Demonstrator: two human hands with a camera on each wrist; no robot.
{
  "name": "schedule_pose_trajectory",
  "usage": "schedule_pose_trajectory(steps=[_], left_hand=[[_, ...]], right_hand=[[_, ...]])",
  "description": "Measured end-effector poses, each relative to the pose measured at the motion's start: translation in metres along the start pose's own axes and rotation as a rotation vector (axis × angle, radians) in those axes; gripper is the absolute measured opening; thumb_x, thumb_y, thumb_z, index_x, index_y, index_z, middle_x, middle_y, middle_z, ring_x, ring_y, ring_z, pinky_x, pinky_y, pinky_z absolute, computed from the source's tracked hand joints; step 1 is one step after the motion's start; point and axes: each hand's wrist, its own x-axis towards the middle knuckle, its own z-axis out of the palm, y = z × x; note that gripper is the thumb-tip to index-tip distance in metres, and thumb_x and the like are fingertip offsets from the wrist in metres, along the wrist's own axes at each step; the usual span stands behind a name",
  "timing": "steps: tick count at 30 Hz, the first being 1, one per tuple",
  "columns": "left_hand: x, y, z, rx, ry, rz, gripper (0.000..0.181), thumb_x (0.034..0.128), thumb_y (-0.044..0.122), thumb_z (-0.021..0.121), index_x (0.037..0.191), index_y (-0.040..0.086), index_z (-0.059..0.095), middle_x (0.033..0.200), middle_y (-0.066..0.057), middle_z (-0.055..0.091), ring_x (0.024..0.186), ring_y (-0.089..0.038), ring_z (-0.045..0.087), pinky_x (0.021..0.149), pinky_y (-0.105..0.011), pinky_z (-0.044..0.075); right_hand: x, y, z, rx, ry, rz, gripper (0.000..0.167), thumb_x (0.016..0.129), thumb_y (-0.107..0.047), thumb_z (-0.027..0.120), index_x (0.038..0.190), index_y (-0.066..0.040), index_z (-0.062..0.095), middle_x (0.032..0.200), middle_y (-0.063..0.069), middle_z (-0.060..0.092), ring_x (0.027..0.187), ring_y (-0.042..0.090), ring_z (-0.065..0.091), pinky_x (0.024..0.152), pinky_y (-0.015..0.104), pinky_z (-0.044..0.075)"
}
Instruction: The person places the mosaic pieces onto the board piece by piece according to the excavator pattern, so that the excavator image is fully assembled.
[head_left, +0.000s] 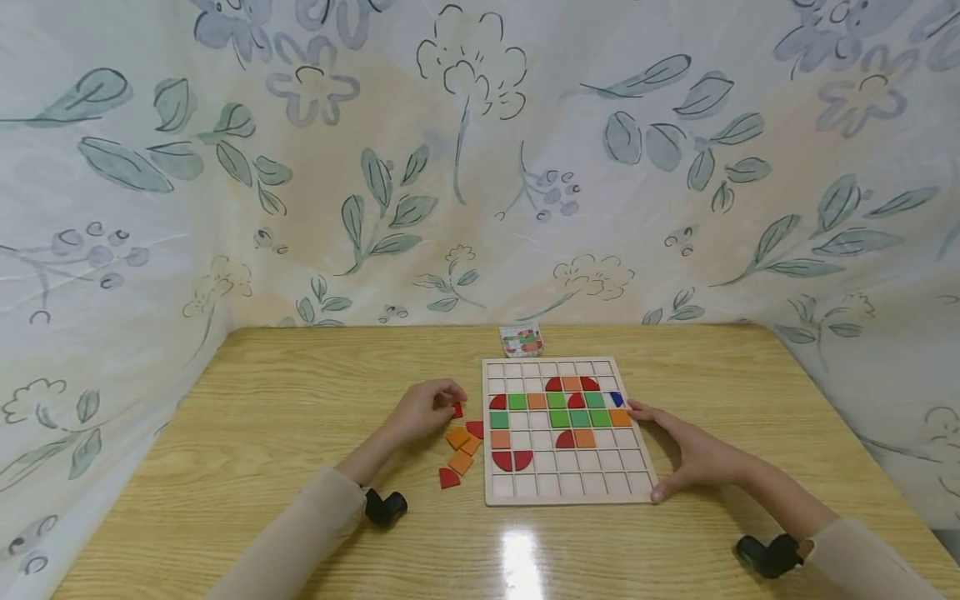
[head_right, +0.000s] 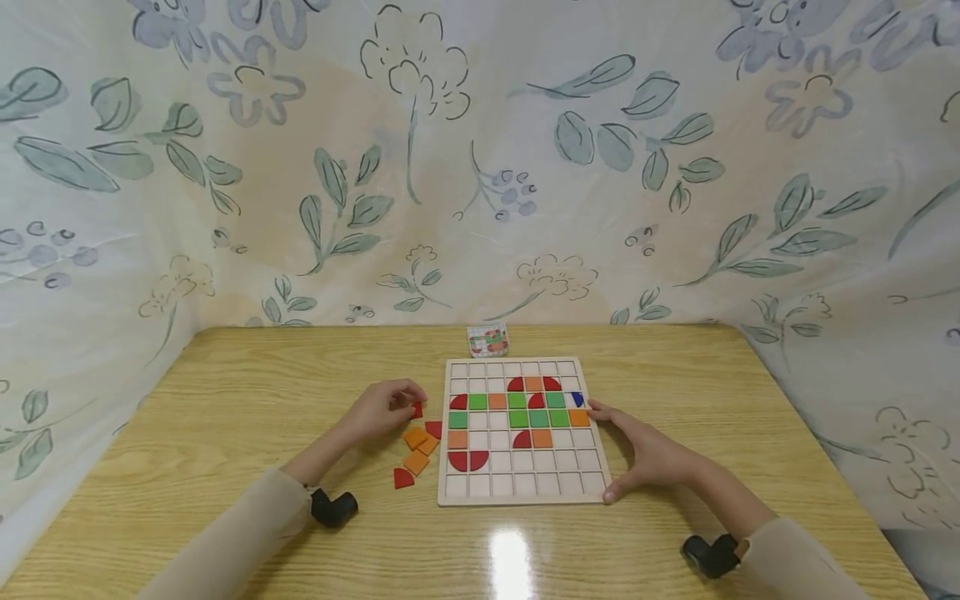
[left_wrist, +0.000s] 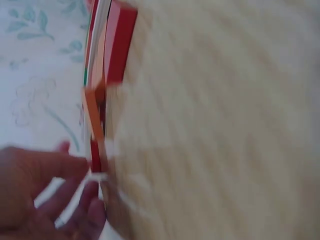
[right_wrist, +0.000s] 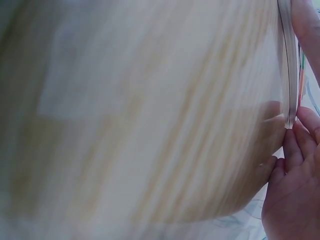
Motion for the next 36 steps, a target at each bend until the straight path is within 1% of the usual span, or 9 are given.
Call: schedule_pose_trajectory(steps=[4,6,8,11,17,23,25,31,36], left_hand=[[-0.001,-0.004,-0.007,-0.028,-0.139,0.043,0.039,0.0785,-0.013,0.048,0.098,0.016,0.065,0.104,0.004,0.064,0.104,-0.017,0.054,0.096,-0.038,0.042],[0.0,-0.005,-0.01,-0.031,-0.198,0.062,0.045,0.0763,-0.017,0.044,0.1,0.015,0.065,0.104,0.005,0.063,0.108,-0.017,0.053,0.099,-0.04,0.039],[-0.001,-0.005,-0.013,-0.022,-0.229,0.072,0.047,0.0758,-0.018,0.044,0.101,0.015,0.065,0.103,0.005,0.063,0.107,-0.017,0.053,0.098,-0.04,0.039],[-0.002,-0.005,-0.014,0.022,-0.21,0.084,0.039,0.0792,-0.013,0.05,0.102,0.015,0.065,0.103,0.004,0.063,0.102,-0.017,0.054,0.095,-0.039,0.042],[-0.005,-0.004,-0.016,0.074,-0.132,0.08,0.028,0.081,-0.004,0.06,0.101,0.014,0.066,0.104,0.002,0.064,0.091,-0.016,0.053,0.088,-0.037,0.044],[-0.006,-0.002,-0.018,0.06,-0.143,0.067,0.027,0.0802,-0.001,0.065,0.103,0.013,0.066,0.106,0.001,0.064,0.104,-0.02,0.053,0.097,-0.042,0.04],[-0.006,-0.001,-0.017,0.063,-0.141,0.058,0.026,0.0796,0.003,0.068,0.103,0.014,0.066,0.106,0.002,0.064,0.102,-0.019,0.053,0.095,-0.041,0.041],[-0.006,0.001,-0.014,0.091,-0.106,0.038,0.027,0.0771,0.015,0.074,0.102,0.014,0.065,0.101,0.002,0.062,0.089,-0.016,0.051,0.085,-0.035,0.043],[-0.004,0.001,-0.013,0.092,-0.125,0.036,0.028,0.0787,0.005,0.069,0.105,0.013,0.065,0.102,0.002,0.062,0.089,-0.015,0.051,0.086,-0.034,0.045]], right_hand=[[0.001,0.001,0.0,0.018,-0.004,-0.01,0.103,0.057,-0.041,0.084,0.142,-0.014,0.031,0.153,0.011,0.017,0.134,-0.003,0.009,0.092,-0.001,0.005],[0.001,0.001,0.0,0.014,-0.005,-0.013,0.104,0.057,-0.041,0.084,0.142,-0.014,0.031,0.153,0.011,0.017,0.134,-0.003,0.008,0.092,-0.001,0.005],[0.001,0.001,0.0,0.014,-0.006,-0.014,0.104,0.057,-0.041,0.084,0.142,-0.013,0.03,0.153,0.011,0.017,0.135,0.0,0.009,0.092,-0.001,0.005],[0.001,0.0,0.0,0.017,-0.005,-0.02,0.105,0.057,-0.041,0.084,0.142,-0.012,0.03,0.153,0.012,0.017,0.137,0.007,0.009,0.092,-0.002,0.005],[0.001,0.0,-0.001,-0.002,-0.001,-0.012,0.103,0.058,-0.041,0.084,0.142,-0.014,0.031,0.152,0.011,0.019,0.137,0.008,0.011,0.093,0.001,0.006],[0.001,0.001,-0.001,-0.001,-0.002,-0.006,0.102,0.058,-0.041,0.084,0.142,-0.016,0.031,0.152,0.01,0.019,0.135,0.001,0.01,0.094,0.003,0.008],[0.001,0.001,-0.001,0.007,-0.003,-0.011,0.101,0.058,-0.04,0.084,0.142,-0.016,0.031,0.152,0.011,0.019,0.132,-0.008,0.008,0.094,0.002,0.008],[0.001,0.0,-0.001,0.021,-0.006,-0.015,0.101,0.059,-0.038,0.084,0.142,-0.015,0.031,0.152,0.012,0.018,0.129,-0.012,0.007,0.092,0.0,0.007],[0.0,0.0,-0.001,0.032,-0.004,-0.018,0.102,0.059,-0.038,0.084,0.142,-0.013,0.031,0.152,0.013,0.019,0.128,-0.014,0.007,0.091,-0.001,0.006]])
